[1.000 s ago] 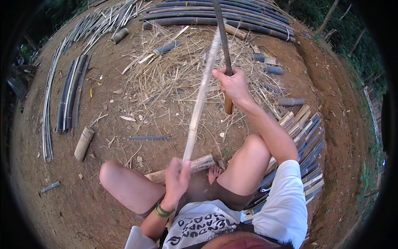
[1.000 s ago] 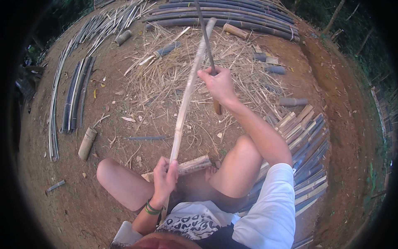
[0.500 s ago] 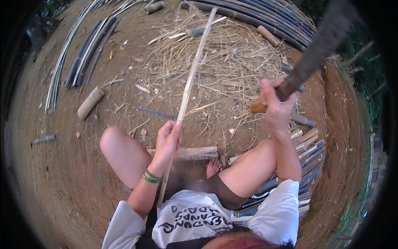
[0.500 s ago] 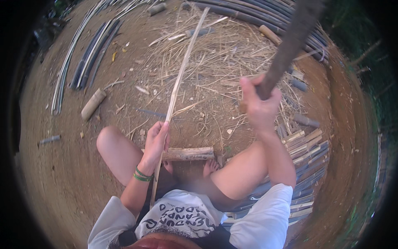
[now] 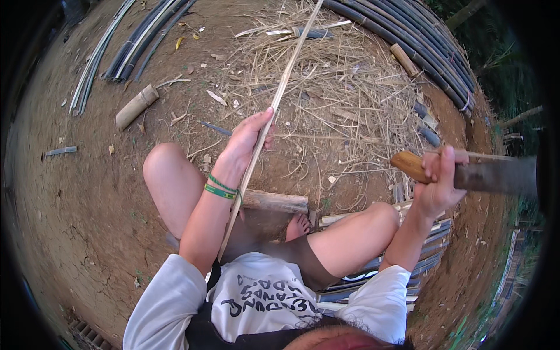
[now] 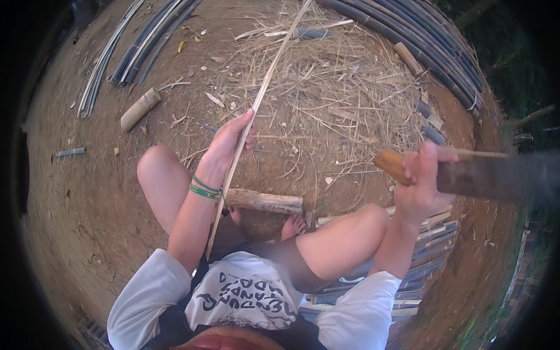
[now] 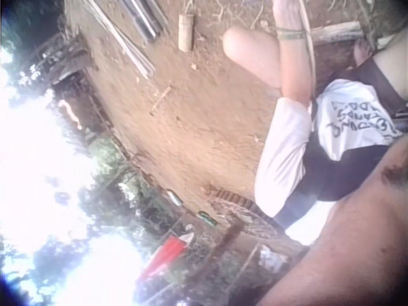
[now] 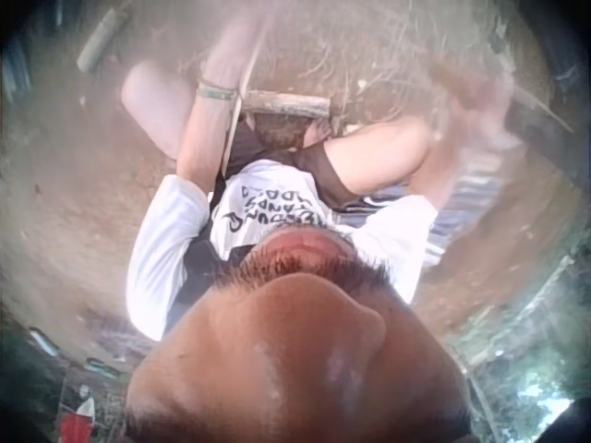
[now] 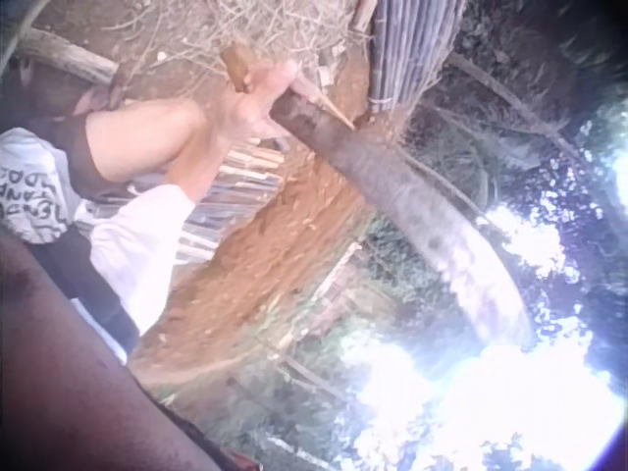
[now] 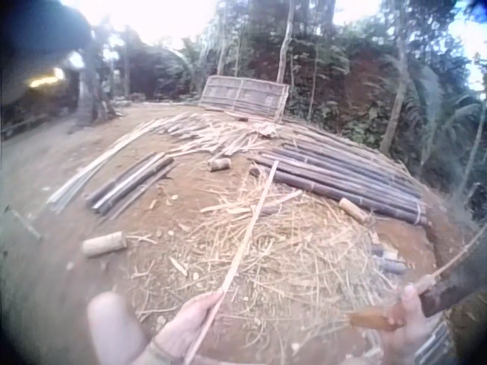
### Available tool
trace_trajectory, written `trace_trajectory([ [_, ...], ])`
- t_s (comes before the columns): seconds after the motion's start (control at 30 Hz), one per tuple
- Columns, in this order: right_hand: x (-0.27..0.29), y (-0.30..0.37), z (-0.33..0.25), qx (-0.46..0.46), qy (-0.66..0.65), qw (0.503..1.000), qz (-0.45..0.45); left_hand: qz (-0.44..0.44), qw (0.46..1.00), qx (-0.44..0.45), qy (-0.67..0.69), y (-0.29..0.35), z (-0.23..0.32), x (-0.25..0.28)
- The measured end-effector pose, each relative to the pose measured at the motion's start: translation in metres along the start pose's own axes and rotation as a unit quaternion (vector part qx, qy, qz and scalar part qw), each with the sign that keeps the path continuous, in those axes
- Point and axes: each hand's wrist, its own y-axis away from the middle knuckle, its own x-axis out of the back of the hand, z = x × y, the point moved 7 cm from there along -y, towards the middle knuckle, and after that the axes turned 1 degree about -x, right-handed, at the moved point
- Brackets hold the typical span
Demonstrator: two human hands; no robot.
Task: The person uses a machete to shave and smooth several thin strips of bamboo, occasionally picking up new pieces and sorting them on the ground.
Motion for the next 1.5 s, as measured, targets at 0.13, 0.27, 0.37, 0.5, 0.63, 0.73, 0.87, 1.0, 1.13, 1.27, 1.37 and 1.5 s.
trace_trajectory([
  [0.13,0.018,-0.005,-0.016,0.081,0.085,0.991,0.071,0.017,0.998,-0.028,-0.051,-0.013,0.008,0.012],
  [0.27,0.052,-0.04,-0.048,0.141,0.059,0.982,0.108,0.063,0.993,-0.03,-0.097,-0.031,-0.003,0.041],
  [0.37,0.117,-0.092,-0.044,0.135,0.015,0.98,0.146,0.068,0.994,-0.021,-0.083,-0.034,-0.008,0.059],
  [0.5,0.198,-0.157,-0.001,0.088,0.176,0.942,0.271,-0.048,0.997,0.033,0.05,-0.029,-0.014,0.043],
  [0.63,0.196,-0.165,0.031,0.064,0.554,0.793,0.245,-0.148,0.98,0.035,0.127,-0.019,-0.01,0.021],
  [0.73,0.133,-0.118,0.096,-0.144,0.479,0.862,0.082,-0.1,0.989,0.012,0.107,-0.002,-0.003,0.014],
  [0.87,0.057,-0.043,0.148,-0.037,0.396,0.899,-0.183,-0.08,0.996,-0.039,-0.024,0.016,0.012,-0.02],
  [1.0,-0.031,0.014,0.141,-0.111,0.38,0.839,-0.373,-0.087,0.993,-0.062,-0.046,0.037,0.018,-0.041],
  [1.13,-0.084,0.05,0.118,-0.044,0.317,0.817,-0.479,-0.058,0.99,-0.079,-0.1,0.041,0.016,-0.058],
  [1.27,-0.104,0.068,0.106,0.013,0.306,0.819,-0.485,-0.008,0.974,-0.12,-0.19,0.045,0.023,-0.066],
  [1.37,-0.111,0.069,0.099,0.06,0.328,0.82,-0.465,0.0,0.968,-0.159,-0.194,0.055,0.037,-0.079],
  [1.5,-0.115,0.059,0.1,0.134,0.358,0.811,-0.443,0.033,0.95,-0.194,-0.241,0.062,0.044,-0.082],
])
